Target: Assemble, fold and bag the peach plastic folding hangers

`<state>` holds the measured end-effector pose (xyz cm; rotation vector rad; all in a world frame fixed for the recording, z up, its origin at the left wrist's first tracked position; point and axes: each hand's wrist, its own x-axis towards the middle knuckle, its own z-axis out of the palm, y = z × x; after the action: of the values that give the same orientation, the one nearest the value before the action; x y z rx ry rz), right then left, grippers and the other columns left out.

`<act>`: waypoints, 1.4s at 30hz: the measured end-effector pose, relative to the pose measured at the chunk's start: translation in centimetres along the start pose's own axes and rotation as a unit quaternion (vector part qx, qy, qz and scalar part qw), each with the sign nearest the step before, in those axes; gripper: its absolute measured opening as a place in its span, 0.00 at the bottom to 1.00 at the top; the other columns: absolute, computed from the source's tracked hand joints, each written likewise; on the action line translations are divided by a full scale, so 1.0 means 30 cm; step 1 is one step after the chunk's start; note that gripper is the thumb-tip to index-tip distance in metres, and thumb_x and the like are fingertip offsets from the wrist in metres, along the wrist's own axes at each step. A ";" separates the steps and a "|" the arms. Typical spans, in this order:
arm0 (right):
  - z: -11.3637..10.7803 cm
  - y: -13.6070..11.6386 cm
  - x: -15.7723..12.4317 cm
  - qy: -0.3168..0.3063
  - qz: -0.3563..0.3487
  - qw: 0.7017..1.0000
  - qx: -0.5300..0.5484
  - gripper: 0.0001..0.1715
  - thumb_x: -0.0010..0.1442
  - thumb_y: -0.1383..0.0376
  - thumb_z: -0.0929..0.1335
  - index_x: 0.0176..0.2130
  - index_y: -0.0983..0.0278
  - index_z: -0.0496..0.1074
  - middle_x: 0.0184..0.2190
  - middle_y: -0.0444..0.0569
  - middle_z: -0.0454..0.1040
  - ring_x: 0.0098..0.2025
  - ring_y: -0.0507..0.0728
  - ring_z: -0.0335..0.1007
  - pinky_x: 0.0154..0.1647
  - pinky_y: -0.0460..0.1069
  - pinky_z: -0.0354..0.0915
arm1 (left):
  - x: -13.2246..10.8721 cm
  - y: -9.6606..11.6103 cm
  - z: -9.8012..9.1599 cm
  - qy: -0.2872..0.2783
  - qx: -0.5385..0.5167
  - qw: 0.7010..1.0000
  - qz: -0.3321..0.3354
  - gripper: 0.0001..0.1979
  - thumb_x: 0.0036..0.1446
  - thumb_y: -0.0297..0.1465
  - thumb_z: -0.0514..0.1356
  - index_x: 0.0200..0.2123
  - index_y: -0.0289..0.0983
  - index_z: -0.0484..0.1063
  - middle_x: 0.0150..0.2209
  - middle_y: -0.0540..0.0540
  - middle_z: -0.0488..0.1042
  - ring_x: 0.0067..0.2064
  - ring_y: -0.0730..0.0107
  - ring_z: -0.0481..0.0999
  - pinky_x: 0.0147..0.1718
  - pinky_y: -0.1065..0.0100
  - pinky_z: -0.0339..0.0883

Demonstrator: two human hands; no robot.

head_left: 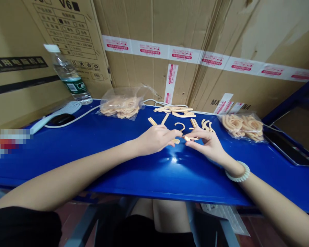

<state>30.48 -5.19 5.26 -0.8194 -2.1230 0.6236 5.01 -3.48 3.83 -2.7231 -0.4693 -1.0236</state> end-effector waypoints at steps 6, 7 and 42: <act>-0.013 0.037 0.004 0.040 0.018 0.998 -0.039 0.13 0.60 0.55 0.75 0.41 0.59 0.83 0.38 0.50 0.82 0.39 0.59 0.75 0.45 0.55 0.70 | -0.048 -0.163 -0.013 -0.127 0.013 0.991 -0.032 0.08 0.70 0.26 0.53 0.42 0.36 0.73 0.40 0.44 0.81 0.43 0.63 0.79 0.51 0.60 0.67; -0.016 0.041 0.006 0.044 0.017 0.998 -0.045 0.13 0.60 0.54 0.75 0.41 0.59 0.83 0.37 0.49 0.82 0.39 0.59 0.75 0.45 0.55 0.70 | -0.056 -0.180 -0.014 -0.139 0.009 0.989 -0.045 0.08 0.69 0.26 0.53 0.42 0.36 0.74 0.41 0.44 0.80 0.44 0.63 0.78 0.50 0.60 0.68; 0.019 -0.267 -0.003 0.042 -0.118 0.992 -0.016 0.17 0.66 0.64 0.70 0.53 0.53 0.73 0.47 0.51 0.78 0.51 0.64 0.73 0.53 0.62 0.70 | -0.065 -0.115 0.084 -0.072 0.008 0.987 -0.146 0.12 0.69 0.34 0.56 0.40 0.35 0.78 0.41 0.42 0.80 0.45 0.60 0.77 0.45 0.61 0.71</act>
<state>27.29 -10.76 10.11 -0.5882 -2.1167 0.4234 3.92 0.01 0.89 -2.7808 -0.9192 -0.8808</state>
